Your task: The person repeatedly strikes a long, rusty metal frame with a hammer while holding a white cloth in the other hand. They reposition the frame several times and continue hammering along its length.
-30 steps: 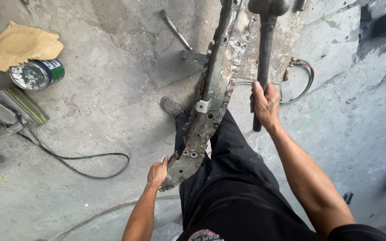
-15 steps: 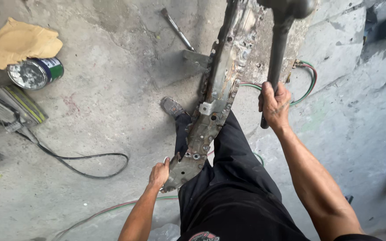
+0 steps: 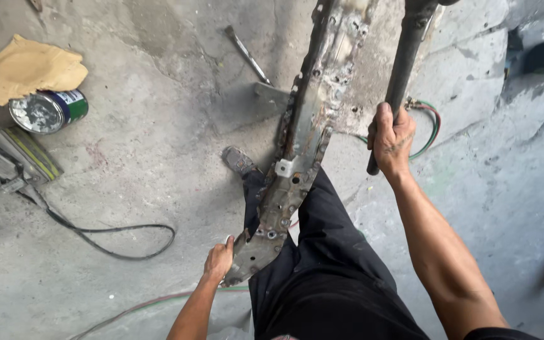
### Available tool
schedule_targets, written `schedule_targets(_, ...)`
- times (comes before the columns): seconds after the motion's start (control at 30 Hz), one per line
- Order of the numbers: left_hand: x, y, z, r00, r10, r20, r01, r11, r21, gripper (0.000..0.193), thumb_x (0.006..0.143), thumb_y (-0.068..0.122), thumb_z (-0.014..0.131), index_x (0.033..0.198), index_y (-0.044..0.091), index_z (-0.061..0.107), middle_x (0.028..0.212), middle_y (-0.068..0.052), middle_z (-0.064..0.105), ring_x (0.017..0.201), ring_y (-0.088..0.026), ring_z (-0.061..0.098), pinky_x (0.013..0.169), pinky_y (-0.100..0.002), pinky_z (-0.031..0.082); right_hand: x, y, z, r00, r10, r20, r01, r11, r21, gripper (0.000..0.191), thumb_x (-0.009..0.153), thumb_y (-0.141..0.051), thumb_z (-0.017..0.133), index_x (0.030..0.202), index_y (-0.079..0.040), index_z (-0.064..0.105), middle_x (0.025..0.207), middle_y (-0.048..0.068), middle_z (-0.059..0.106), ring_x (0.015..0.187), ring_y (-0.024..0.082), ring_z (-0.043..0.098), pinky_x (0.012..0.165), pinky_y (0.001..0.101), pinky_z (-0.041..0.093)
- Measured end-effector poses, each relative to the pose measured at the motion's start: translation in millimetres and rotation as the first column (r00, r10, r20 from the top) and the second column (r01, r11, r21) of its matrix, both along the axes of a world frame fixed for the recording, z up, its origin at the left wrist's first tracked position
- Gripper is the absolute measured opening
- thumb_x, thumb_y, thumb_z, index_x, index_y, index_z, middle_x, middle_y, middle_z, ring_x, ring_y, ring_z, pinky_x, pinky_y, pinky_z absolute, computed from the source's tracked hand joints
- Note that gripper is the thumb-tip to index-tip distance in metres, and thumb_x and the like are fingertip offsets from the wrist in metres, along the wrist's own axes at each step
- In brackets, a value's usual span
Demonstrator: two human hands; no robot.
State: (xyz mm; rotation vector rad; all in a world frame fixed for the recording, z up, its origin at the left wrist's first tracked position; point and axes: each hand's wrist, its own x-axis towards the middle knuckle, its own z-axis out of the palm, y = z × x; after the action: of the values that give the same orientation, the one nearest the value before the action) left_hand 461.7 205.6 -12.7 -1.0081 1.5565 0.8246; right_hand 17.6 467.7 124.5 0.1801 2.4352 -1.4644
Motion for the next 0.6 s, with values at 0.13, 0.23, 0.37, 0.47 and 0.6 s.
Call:
schedule_targets(0.13, -3.0, 0.5, 1.2, 1.000, -0.005, -0.001, 0.005, 0.999, -0.040, 0.076, 0.101, 0.062, 0.037, 0.100, -0.002, 0.077, 0.110, -0.035, 0.069, 0.114, -0.051, 0.064, 0.101, -0.055, 0.049, -41.2, -6.7, -26.6, 0.970, 0.215, -0.113, -0.178, 0.946, 0.270, 0.041, 0.113, -0.038, 0.056, 0.087, -0.006, 0.056, 0.062, -0.001, 0.055, 0.051, 0.011, 0.054, 0.046, 0.0292, 0.042)
schedule_targets(0.23, -2.1, 1.2, -0.7, 1.000, -0.019, -0.002, 0.019, 0.999, -0.045, 0.076, 0.101, 0.062, 0.037, 0.101, -0.002, 0.078, 0.111, -0.035, 0.069, 0.115, -0.052, 0.063, 0.102, -0.054, 0.049, -63.7, -10.6, -29.7, 0.989, 0.132, 0.058, -0.144, 0.943, 0.300, 0.043, 0.112, -0.043, 0.057, 0.086, -0.008, 0.058, 0.063, -0.003, 0.054, 0.052, 0.009, 0.052, 0.043, 0.0280, 0.041)
schedule_targets(0.37, -1.0, 1.6, -0.4, 0.999, -0.038, -0.004, 0.038, 0.998, -0.051, 0.075, 0.101, 0.062, 0.036, 0.102, -0.001, 0.078, 0.113, -0.035, 0.068, 0.116, -0.052, 0.062, 0.103, -0.054, 0.048, -70.0, -2.6, -7.5, 0.991, 0.021, 0.132, -0.030, 0.997, 0.073, 0.044, 0.109, -0.047, 0.055, 0.084, -0.011, 0.053, 0.063, -0.003, 0.052, 0.048, 0.008, 0.050, 0.039, 0.0285, 0.042)
schedule_targets(0.47, -2.3, 1.9, 1.5, 1.000, 0.010, 0.025, -0.009, 0.999, -0.031, 0.076, 0.101, 0.062, 0.036, 0.100, -0.002, 0.078, 0.111, -0.034, 0.071, 0.115, -0.050, 0.065, 0.102, -0.053, 0.049, -72.1, -3.1, 0.0, 0.998, 0.069, -0.012, -0.069, 0.998, -0.007, 0.045, 0.110, -0.048, 0.056, 0.085, -0.011, 0.051, 0.064, -0.001, 0.052, 0.050, 0.008, 0.051, 0.041, 0.0290, 0.043)
schedule_targets(0.6, -5.3, 2.4, 4.1, 1.000, 0.011, 0.014, -0.011, 0.999, -0.040, 0.074, 0.101, 0.061, 0.036, 0.100, -0.001, 0.077, 0.111, -0.033, 0.070, 0.115, -0.051, 0.064, 0.101, -0.054, 0.049, -84.4, -14.9, -13.7, 0.991, 0.103, 0.089, -0.112, 0.988, 0.108, 0.044, 0.106, -0.051, 0.057, 0.086, -0.011, 0.055, 0.064, -0.002, 0.054, 0.048, 0.009, 0.050, 0.037, 0.0295, 0.043)
